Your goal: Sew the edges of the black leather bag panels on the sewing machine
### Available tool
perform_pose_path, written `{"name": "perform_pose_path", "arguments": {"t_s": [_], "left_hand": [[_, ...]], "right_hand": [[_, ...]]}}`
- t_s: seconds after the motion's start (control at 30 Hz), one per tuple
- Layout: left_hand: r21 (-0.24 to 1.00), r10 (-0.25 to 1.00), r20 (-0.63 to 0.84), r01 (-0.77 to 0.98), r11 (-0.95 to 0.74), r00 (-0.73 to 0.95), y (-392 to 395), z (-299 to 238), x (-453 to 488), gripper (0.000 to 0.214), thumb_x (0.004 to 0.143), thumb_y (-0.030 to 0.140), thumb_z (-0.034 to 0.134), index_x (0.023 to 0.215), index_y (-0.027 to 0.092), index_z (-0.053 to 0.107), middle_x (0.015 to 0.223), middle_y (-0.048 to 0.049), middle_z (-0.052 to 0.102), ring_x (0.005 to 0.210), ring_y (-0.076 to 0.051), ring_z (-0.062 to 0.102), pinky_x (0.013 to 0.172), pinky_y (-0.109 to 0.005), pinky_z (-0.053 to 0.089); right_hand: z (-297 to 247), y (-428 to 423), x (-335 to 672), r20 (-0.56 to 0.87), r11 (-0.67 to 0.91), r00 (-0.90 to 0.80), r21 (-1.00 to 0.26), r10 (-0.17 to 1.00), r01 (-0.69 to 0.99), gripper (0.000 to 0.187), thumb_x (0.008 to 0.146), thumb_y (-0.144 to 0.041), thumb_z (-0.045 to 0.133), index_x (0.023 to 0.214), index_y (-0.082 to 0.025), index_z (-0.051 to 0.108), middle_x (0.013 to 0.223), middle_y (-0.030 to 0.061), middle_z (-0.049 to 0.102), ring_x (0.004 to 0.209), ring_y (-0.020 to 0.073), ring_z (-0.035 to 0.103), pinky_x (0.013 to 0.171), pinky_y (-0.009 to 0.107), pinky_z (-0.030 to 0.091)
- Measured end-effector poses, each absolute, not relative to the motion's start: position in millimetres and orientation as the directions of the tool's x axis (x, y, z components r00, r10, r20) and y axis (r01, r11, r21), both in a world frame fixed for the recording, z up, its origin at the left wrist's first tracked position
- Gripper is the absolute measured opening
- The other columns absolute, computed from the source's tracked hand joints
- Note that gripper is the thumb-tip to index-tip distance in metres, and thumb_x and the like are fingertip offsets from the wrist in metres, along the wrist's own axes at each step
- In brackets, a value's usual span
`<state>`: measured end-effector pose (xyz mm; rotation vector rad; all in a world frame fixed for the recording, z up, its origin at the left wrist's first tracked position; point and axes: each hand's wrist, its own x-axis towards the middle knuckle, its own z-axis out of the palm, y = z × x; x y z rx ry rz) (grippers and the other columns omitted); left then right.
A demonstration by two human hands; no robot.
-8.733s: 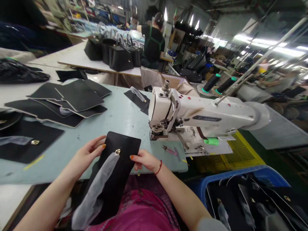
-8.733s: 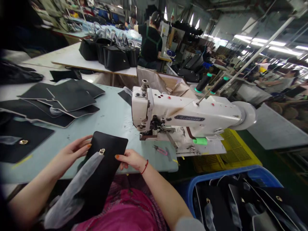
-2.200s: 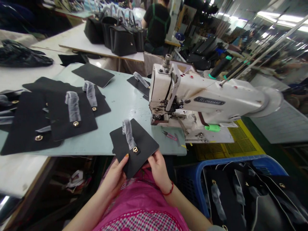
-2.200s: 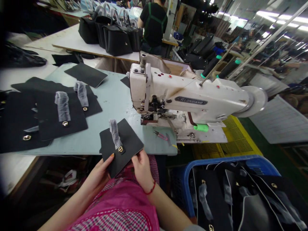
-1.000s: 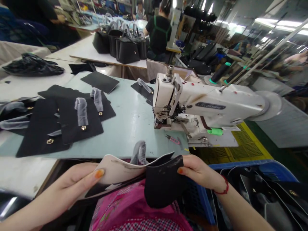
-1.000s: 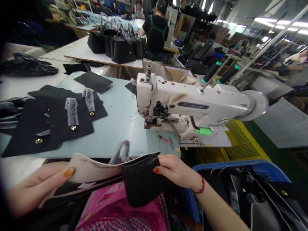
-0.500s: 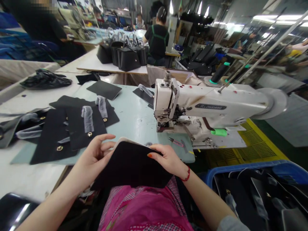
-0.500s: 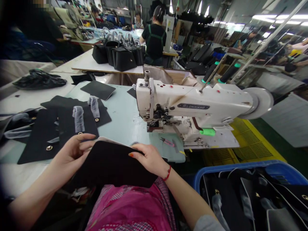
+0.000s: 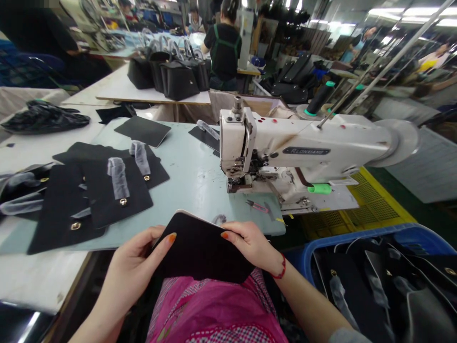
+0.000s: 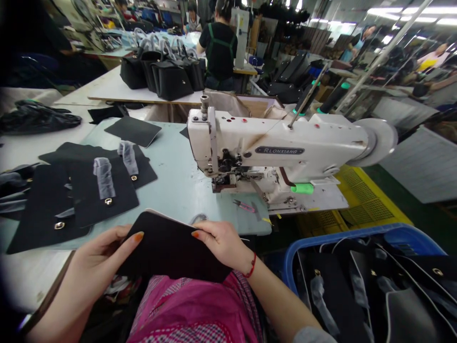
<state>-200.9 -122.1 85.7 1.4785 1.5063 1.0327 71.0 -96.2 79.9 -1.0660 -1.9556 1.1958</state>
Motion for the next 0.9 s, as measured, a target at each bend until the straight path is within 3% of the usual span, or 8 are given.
{"name": "perform_pose_path", "arguments": {"t_s": [0.27, 0.6, 0.9], "left_hand": [[0.914, 0.997, 0.082, 0.398, -0.073, -0.007, -125.3, 93.1, -196.9, 0.02, 0.086, 0.038, 0.066, 0.078, 0.019, 0.066, 0.088, -0.0019, 0.069, 0.074, -0.015, 0.062, 0.066, -0.02, 0.051], [0.837, 0.972, 0.218, 0.496, -0.233, 0.088, -129.1, 102.5, -188.1, 0.008, 0.09, 0.026, 0.06, 0.084, 0.021, 0.063, 0.09, -0.0002, 0.067, 0.082, -0.015, 0.062, 0.077, -0.022, 0.05], [0.779, 0.946, 0.276, 0.537, -0.323, 0.168, -126.9, 112.0, -180.0, 0.012, 0.092, 0.022, 0.055, 0.081, 0.019, 0.059, 0.082, -0.0007, 0.066, 0.074, -0.013, 0.062, 0.072, -0.022, 0.049]], "right_hand": [[99.3, -101.5, 65.5, 0.088, 0.301, -0.486, -0.874, 0.869, 0.38, 0.039, 0.102, -0.043, 0.041, 0.104, -0.016, 0.07, 0.088, 0.0047, 0.071, 0.079, 0.0144, 0.065, 0.069, 0.023, 0.044], [114.6, -93.1, 48.1, 0.193, 0.337, -0.46, -0.906, 0.867, 0.255, 0.034, 0.1, -0.041, 0.047, 0.097, -0.017, 0.071, 0.083, 0.004, 0.068, 0.077, 0.0137, 0.061, 0.071, 0.023, 0.045], [125.2, -85.9, 34.6, 0.285, 0.395, -0.455, -0.904, 0.844, 0.166, 0.027, 0.099, -0.033, 0.051, 0.095, -0.018, 0.073, 0.082, 0.0035, 0.064, 0.077, 0.0135, 0.058, 0.071, 0.025, 0.045]]}}
